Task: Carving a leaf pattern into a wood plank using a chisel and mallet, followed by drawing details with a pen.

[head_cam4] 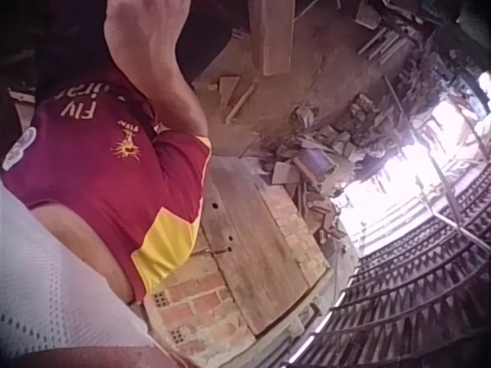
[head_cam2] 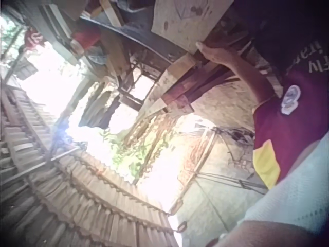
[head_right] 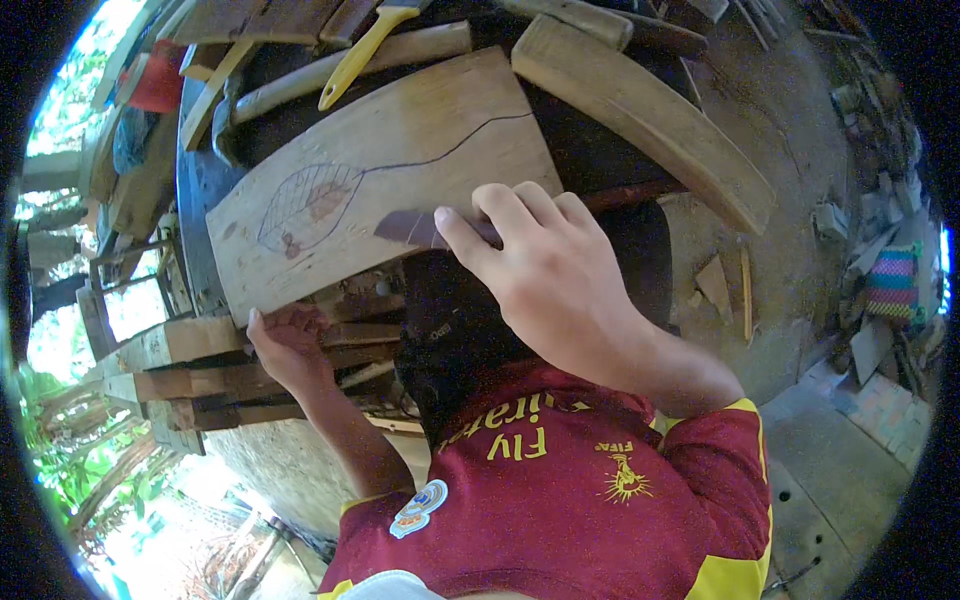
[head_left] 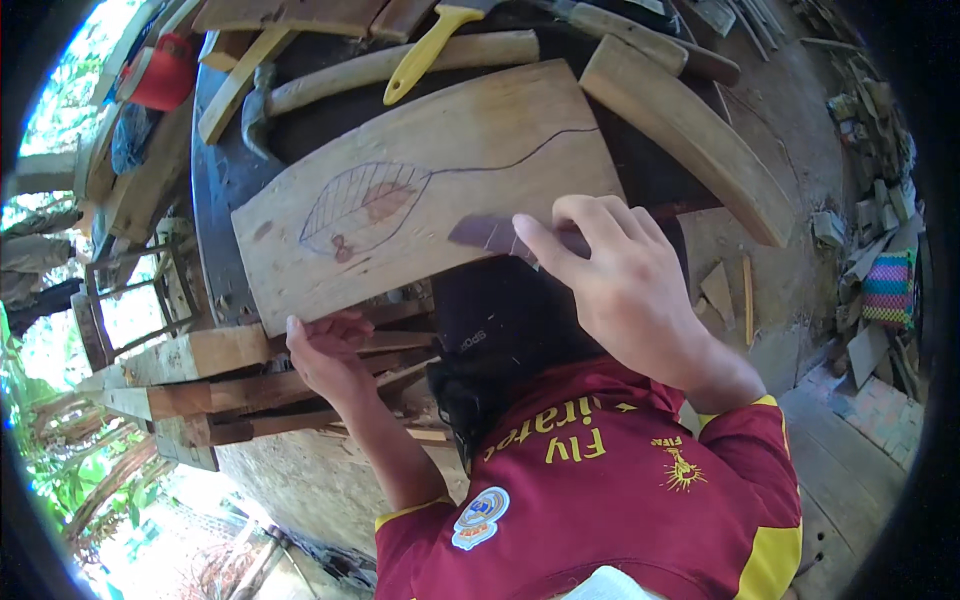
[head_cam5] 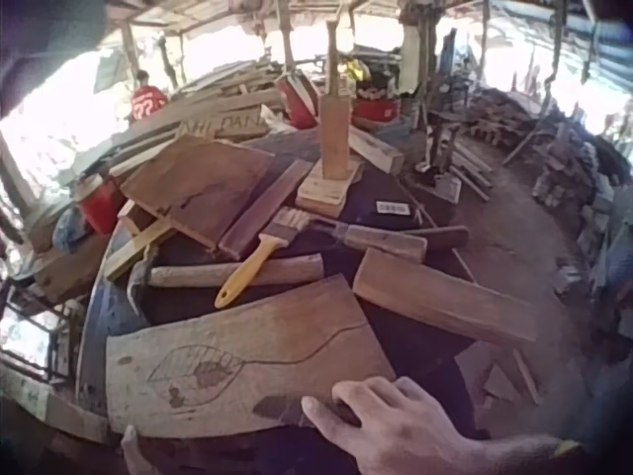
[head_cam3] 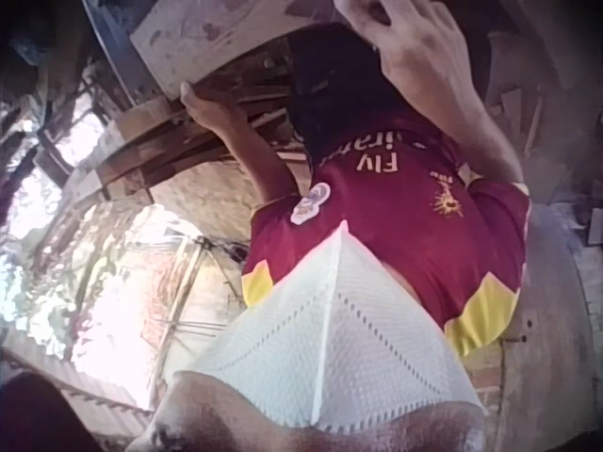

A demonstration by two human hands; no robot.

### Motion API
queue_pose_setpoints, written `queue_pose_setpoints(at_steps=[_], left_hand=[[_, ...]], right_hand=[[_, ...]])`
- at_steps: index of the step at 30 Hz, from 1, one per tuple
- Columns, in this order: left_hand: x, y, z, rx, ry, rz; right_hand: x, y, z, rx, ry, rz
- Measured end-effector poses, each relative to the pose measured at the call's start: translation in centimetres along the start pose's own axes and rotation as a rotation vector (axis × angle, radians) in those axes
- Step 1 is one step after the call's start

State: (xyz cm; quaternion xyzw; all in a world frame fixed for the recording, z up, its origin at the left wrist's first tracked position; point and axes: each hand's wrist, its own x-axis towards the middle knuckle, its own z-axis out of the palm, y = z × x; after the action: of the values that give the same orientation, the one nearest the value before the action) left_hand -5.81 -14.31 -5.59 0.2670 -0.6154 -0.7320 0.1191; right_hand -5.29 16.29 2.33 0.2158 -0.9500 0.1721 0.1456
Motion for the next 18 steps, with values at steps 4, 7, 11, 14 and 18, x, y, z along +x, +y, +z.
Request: queue_pose_setpoints(at_steps=[4,7,11,14,18], left_hand=[[0.0,0.1,0.1,-0.007,0.047,0.029],[-0.3,0.4,0.6,0.03,0.093,0.016],[0.0,0.1,1.0,-0.029,0.084,0.053],[-0.8,0.6,1.8,-0.003,0.098,0.065],[-0.5,0.1,2.0,-0.023,0.128,0.072]], right_hand=[[0.8,1.8,-0.7,-0.095,0.007,0.151],[0.6,0.5,-0.8,-0.088,-0.038,0.04],[0.7,2.2,-2.1,0.002,-0.07,0.074],[1.1,1.6,-2.2,-0.05,-0.072,0.1],[1.3,0.0,-1.0,-0.008,-0.072,-0.016]])
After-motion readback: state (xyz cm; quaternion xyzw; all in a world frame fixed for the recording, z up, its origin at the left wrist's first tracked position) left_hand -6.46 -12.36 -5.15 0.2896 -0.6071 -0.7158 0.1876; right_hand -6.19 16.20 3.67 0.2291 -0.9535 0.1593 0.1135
